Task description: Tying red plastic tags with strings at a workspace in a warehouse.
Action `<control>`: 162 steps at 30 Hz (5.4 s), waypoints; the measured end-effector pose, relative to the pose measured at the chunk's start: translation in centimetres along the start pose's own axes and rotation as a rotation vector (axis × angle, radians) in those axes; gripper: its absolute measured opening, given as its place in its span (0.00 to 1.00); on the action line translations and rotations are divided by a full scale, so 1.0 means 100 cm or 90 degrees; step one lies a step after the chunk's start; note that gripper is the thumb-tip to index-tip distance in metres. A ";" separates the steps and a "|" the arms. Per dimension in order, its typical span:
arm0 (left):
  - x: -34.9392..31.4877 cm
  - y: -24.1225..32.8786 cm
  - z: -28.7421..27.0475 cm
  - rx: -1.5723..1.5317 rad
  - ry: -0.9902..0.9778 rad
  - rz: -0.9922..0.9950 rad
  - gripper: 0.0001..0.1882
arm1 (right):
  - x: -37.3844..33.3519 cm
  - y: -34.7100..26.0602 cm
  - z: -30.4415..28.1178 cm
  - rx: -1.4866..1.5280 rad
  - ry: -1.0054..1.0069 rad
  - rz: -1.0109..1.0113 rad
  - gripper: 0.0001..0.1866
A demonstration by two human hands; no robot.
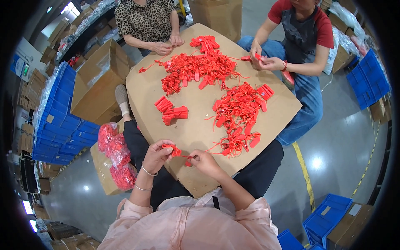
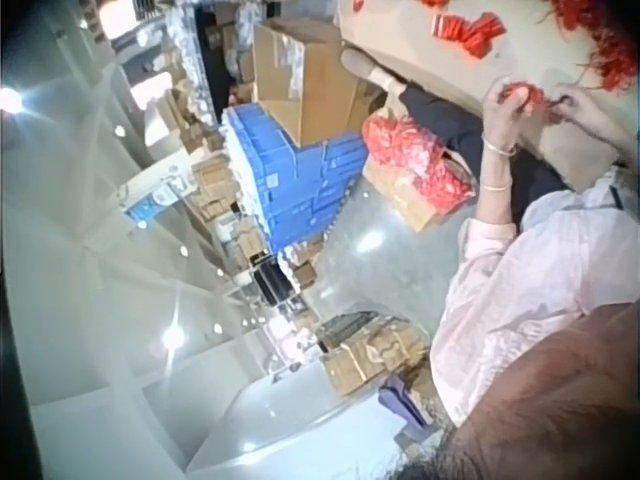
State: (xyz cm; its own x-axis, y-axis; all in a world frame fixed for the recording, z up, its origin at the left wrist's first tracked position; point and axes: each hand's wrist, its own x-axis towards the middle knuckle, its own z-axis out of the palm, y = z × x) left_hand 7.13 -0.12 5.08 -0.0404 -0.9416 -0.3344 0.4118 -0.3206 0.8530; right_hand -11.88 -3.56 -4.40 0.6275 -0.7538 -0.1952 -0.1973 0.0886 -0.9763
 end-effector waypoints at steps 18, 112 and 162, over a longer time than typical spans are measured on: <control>-0.003 -0.031 -0.009 0.380 -0.037 0.018 0.10 | -0.006 -0.046 -0.019 0.302 0.103 -0.067 0.07; 0.106 -0.040 -0.080 0.791 0.314 0.396 0.10 | -0.059 -0.001 -0.001 0.142 -0.028 0.108 0.12; 0.038 -0.005 -0.016 0.314 -0.057 0.105 0.06 | 0.049 -0.184 -0.111 0.269 0.103 -0.167 0.14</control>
State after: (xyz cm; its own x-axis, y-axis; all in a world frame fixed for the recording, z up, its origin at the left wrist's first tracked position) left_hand 8.26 -3.43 2.75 -0.0985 -0.9819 -0.1620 -0.0578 -0.1569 0.9859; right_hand -13.49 -16.08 13.65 0.4835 -0.8742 0.0446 0.2930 0.1136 -0.9493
